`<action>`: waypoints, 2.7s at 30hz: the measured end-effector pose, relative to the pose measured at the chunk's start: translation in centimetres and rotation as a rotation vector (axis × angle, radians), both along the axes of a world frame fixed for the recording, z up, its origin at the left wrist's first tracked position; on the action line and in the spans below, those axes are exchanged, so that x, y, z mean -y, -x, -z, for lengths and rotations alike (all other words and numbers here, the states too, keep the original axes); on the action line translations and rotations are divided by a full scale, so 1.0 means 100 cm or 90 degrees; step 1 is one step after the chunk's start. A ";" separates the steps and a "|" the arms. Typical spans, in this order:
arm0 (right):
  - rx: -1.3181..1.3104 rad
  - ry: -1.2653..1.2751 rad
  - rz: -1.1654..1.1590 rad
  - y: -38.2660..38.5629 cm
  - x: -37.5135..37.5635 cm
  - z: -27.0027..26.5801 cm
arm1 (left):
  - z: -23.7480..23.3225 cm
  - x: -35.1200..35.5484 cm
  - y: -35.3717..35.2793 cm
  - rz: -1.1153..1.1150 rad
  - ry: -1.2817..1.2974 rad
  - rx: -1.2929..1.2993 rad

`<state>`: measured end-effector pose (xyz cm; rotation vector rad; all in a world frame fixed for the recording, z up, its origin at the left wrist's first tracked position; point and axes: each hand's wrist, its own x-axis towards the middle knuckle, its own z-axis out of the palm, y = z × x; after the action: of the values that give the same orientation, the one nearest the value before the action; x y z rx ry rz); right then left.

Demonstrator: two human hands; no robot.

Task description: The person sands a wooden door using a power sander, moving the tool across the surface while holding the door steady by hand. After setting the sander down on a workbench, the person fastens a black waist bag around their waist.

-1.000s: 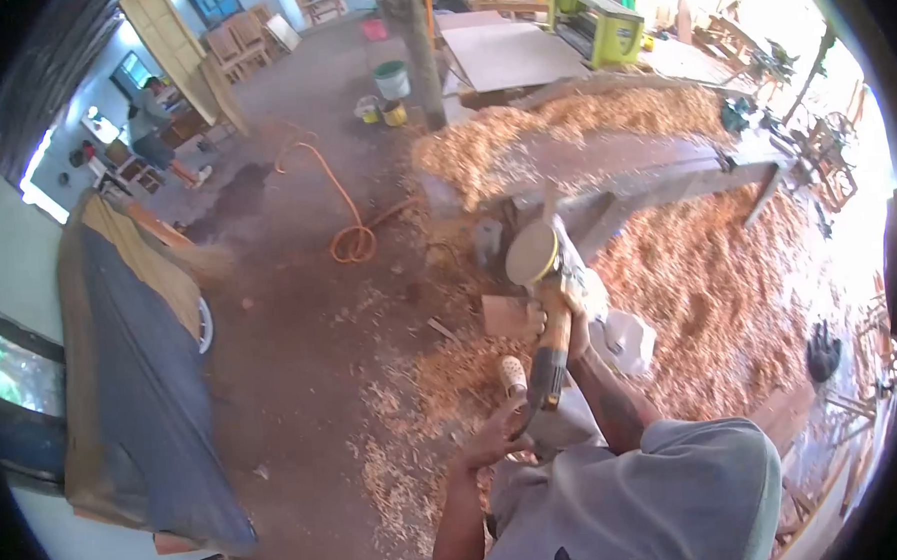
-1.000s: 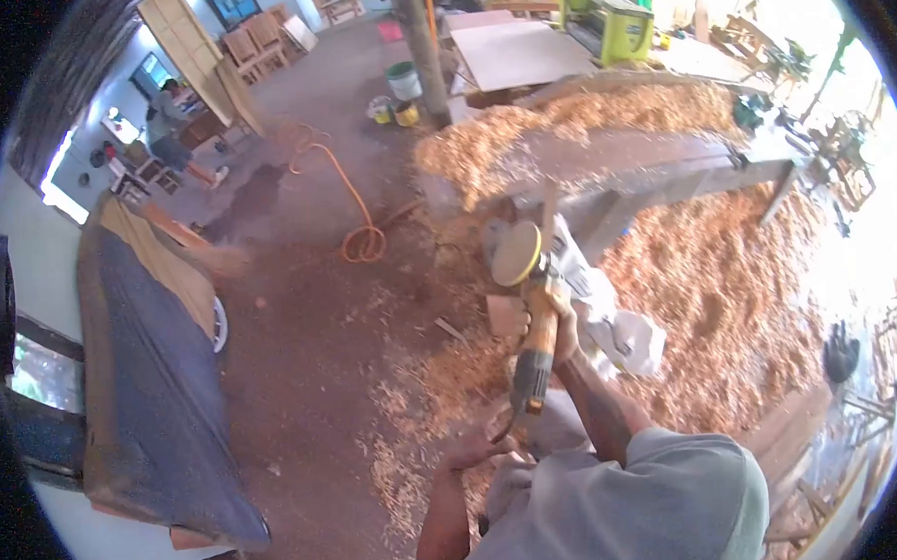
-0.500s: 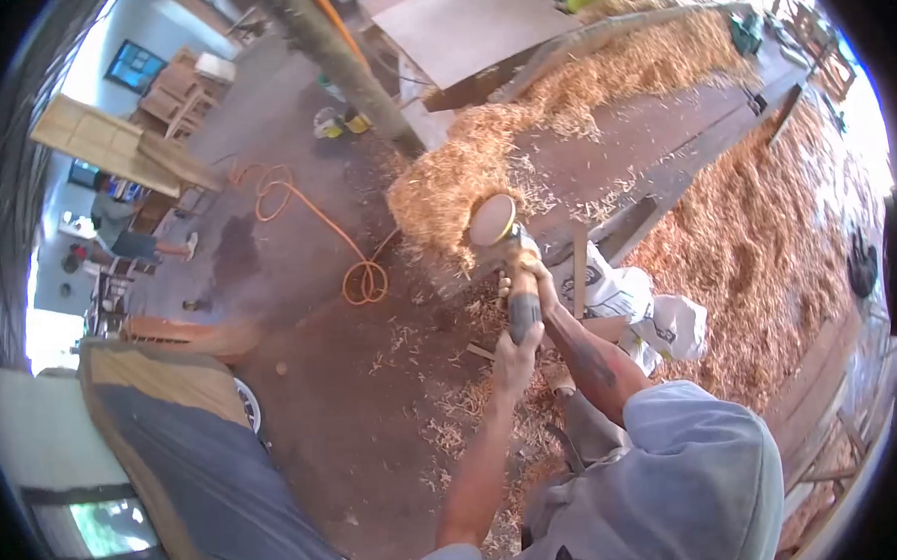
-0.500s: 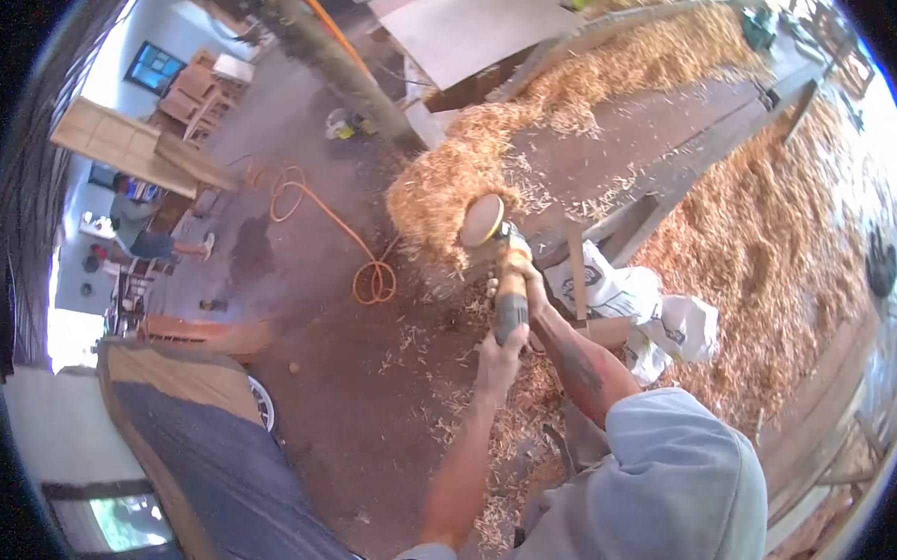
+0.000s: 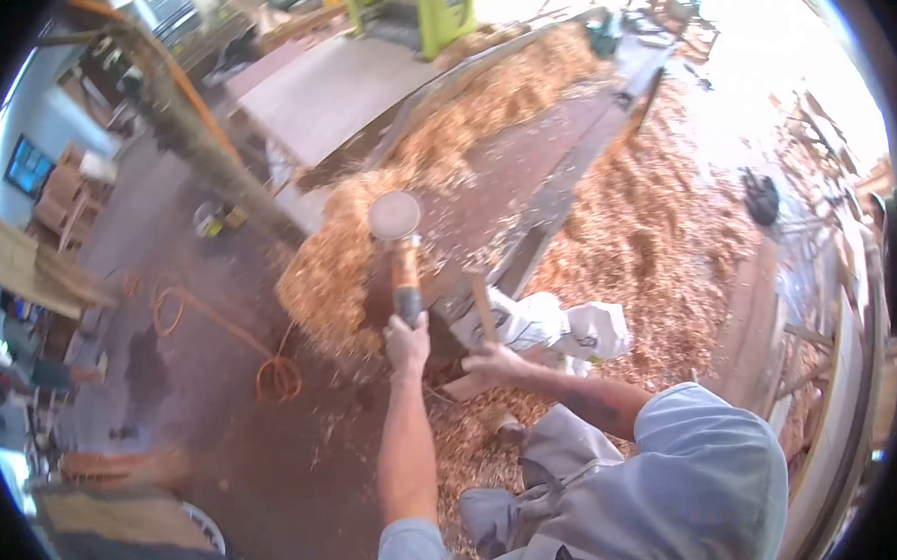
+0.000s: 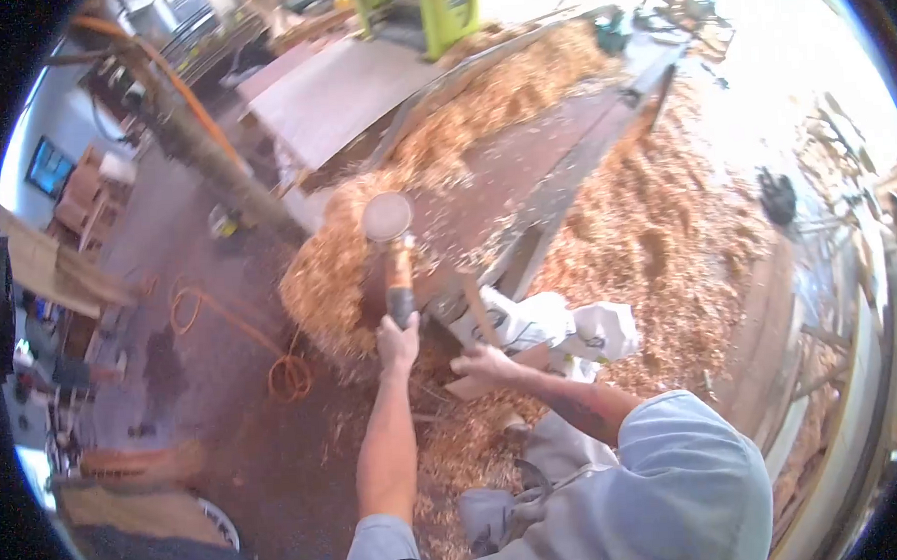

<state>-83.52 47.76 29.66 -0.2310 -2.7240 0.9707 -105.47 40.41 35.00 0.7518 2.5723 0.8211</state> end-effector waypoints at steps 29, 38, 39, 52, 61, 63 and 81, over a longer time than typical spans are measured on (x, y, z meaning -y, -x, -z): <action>0.643 0.443 0.200 -0.265 0.317 -0.304 | -0.186 0.273 -0.225 0.831 0.011 0.309; 0.470 0.295 0.464 -0.259 0.363 -0.253 | -0.199 0.284 -0.203 0.937 0.134 0.206; 0.477 0.305 0.482 -0.260 0.362 -0.252 | -0.203 0.282 -0.201 0.957 0.185 0.186; 0.468 0.276 0.299 -0.281 0.315 -0.215 | -0.167 0.313 -0.229 0.732 0.181 0.050; 0.597 0.392 0.007 -0.279 0.240 -0.212 | -0.157 0.332 -0.245 0.589 -0.035 0.159; 0.576 0.402 -0.034 -0.273 0.220 -0.223 | -0.158 0.334 -0.241 0.552 -0.026 0.231; 0.578 -0.001 -0.581 -0.068 0.163 -0.289 | -0.198 0.415 -0.233 0.189 -0.135 0.326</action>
<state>-76.70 31.45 58.57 0.8692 -3.7473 1.2748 -82.12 -1.09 54.83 0.8302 1.8930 1.0383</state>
